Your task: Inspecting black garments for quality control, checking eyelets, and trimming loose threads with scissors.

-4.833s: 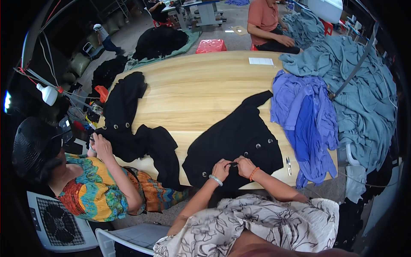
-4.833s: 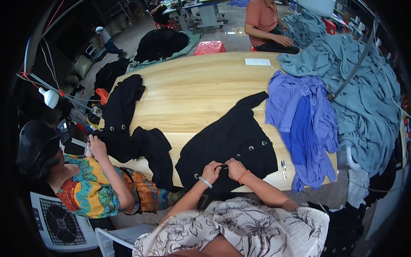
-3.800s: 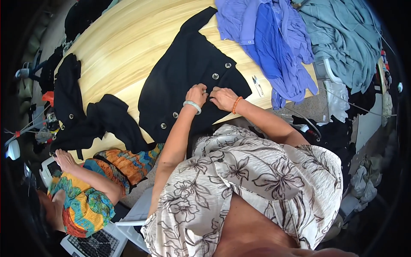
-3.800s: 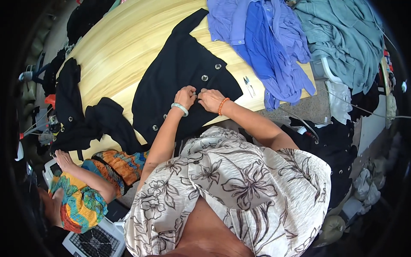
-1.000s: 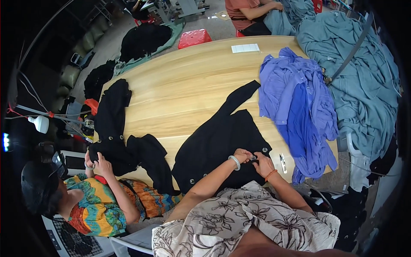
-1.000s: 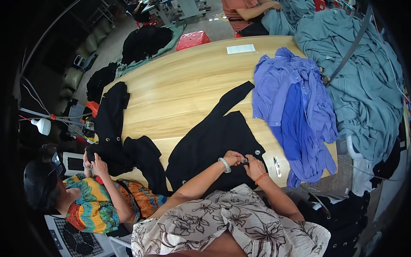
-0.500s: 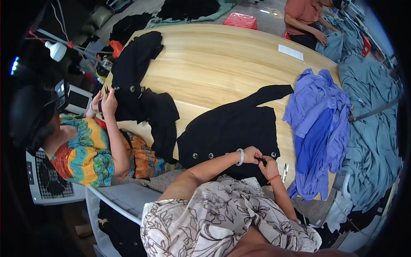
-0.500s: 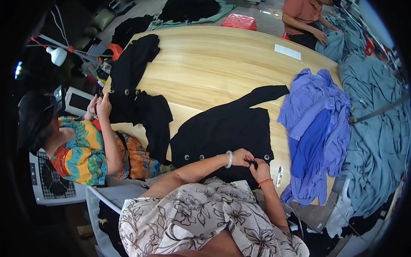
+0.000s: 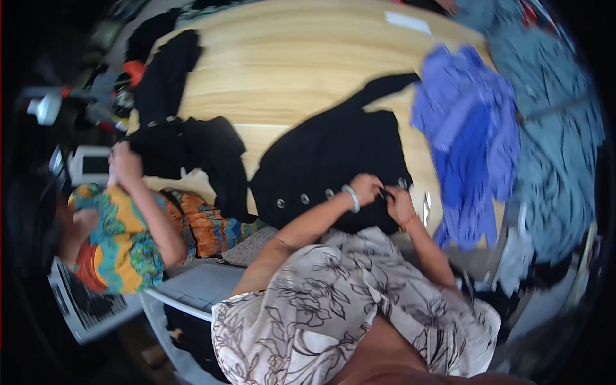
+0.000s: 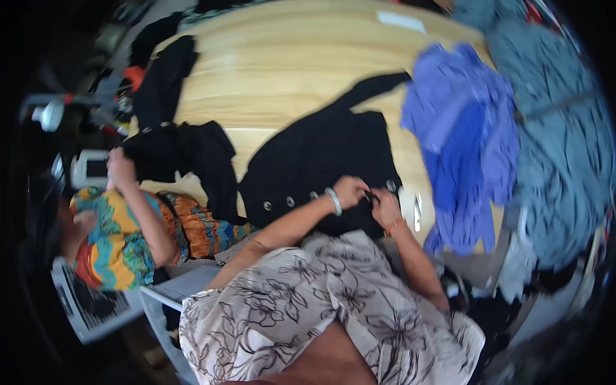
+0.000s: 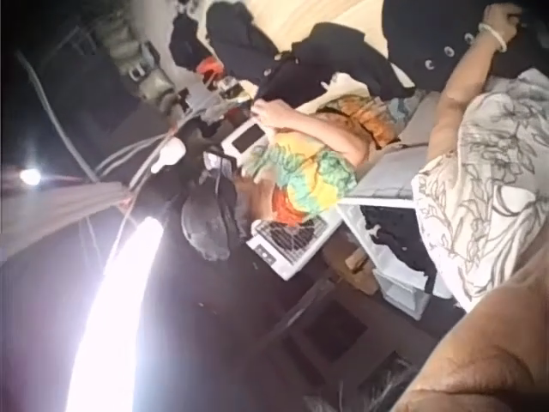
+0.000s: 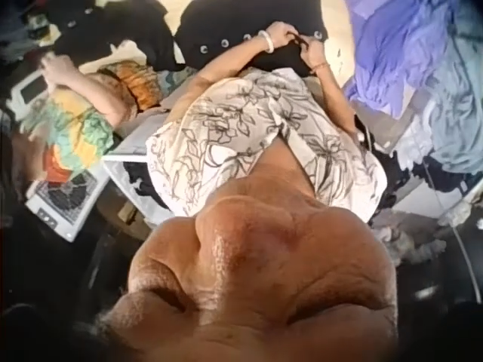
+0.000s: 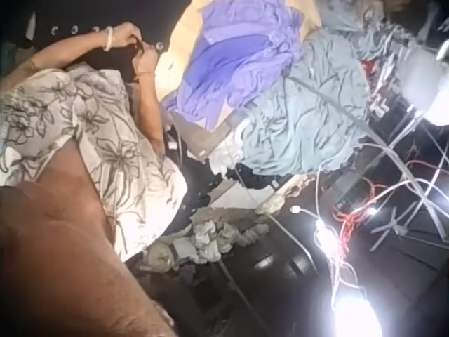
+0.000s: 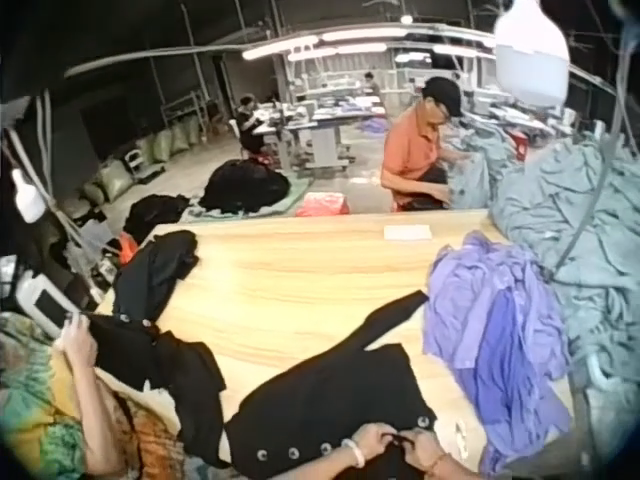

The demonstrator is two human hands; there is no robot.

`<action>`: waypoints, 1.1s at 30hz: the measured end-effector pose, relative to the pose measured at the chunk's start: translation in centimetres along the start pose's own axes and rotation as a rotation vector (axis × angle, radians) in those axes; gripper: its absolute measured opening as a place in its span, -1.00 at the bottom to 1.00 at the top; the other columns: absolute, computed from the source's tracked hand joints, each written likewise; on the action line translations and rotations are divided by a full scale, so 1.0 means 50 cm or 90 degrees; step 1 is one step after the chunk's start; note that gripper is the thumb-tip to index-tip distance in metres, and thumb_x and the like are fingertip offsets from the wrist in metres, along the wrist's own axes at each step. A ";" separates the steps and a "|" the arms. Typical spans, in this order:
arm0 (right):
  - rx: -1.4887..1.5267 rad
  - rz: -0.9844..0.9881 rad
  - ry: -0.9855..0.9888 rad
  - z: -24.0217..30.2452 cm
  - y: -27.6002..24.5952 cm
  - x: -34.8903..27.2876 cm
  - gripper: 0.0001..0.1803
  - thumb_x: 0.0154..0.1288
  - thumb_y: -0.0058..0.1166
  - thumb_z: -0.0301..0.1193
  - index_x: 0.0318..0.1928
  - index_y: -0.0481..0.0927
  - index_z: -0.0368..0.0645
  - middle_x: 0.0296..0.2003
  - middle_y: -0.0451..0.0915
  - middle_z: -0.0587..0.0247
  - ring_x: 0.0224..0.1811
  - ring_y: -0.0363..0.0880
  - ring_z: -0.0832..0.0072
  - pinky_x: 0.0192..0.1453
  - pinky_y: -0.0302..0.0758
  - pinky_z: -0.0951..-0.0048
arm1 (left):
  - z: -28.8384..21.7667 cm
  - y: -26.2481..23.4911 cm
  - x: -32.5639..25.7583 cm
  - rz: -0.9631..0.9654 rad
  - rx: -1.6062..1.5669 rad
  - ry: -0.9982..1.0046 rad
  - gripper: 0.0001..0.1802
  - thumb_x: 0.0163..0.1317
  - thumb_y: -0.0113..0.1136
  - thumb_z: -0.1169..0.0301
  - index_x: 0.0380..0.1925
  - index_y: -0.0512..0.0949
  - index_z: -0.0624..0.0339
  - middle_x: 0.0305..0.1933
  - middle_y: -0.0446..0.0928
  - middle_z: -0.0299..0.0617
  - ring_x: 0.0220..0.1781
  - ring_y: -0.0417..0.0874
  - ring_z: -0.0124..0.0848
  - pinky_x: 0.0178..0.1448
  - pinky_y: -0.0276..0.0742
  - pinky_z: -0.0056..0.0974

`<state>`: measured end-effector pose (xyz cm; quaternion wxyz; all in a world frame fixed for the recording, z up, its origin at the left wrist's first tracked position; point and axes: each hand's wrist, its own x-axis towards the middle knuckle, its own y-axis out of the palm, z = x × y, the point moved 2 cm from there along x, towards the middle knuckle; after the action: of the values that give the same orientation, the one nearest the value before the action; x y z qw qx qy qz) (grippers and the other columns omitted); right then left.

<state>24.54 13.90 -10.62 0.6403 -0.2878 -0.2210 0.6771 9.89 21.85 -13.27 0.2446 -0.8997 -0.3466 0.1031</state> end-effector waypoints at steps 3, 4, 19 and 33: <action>-0.021 -0.013 0.029 -0.011 0.008 0.003 -0.70 0.07 -0.01 -0.58 -0.13 0.59 -0.25 -0.20 0.55 -0.13 -0.12 0.51 -0.06 0.01 0.45 0.13 | -0.008 -0.017 0.006 0.004 -0.005 -0.016 -0.82 0.00 0.15 0.55 -0.35 0.65 0.21 -0.40 0.58 0.00 -0.34 0.62 -0.09 -0.22 0.55 -0.17; -0.017 -0.039 0.022 0.019 -0.005 0.009 -0.72 0.07 0.00 -0.60 -0.15 0.60 -0.27 -0.33 0.54 -0.10 -0.22 0.52 -0.03 -0.11 0.47 0.12 | -0.003 -0.021 0.002 -0.042 0.006 0.022 -0.85 0.02 0.16 0.55 -0.37 0.64 0.23 -0.40 0.58 0.00 -0.34 0.62 -0.10 -0.21 0.54 -0.18; -0.078 0.066 0.109 0.009 -0.030 -0.031 -0.75 0.15 0.13 -0.27 -0.26 0.61 -0.18 -0.33 0.63 0.07 -0.21 0.60 0.11 -0.12 0.51 0.18 | -0.016 -0.031 0.009 0.103 0.022 -0.063 -0.86 0.02 0.28 0.38 -0.42 0.60 0.16 -0.35 0.61 -0.16 -0.33 0.63 -0.17 -0.24 0.53 -0.18; -0.146 -0.018 0.144 -0.058 -0.089 -0.073 -0.81 0.16 0.05 -0.34 -0.29 0.61 -0.16 -0.33 0.60 0.03 -0.21 0.59 0.08 -0.12 0.52 0.14 | -0.092 0.055 0.134 0.022 0.145 0.111 -0.83 0.00 0.23 0.46 -0.34 0.59 0.16 -0.27 0.54 -0.07 -0.18 0.57 -0.08 -0.09 0.50 -0.09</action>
<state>29.85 10.44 -9.40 0.6333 -0.4299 -0.2272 0.6020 18.07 22.92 -10.85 0.3726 -0.8776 -0.2942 0.0672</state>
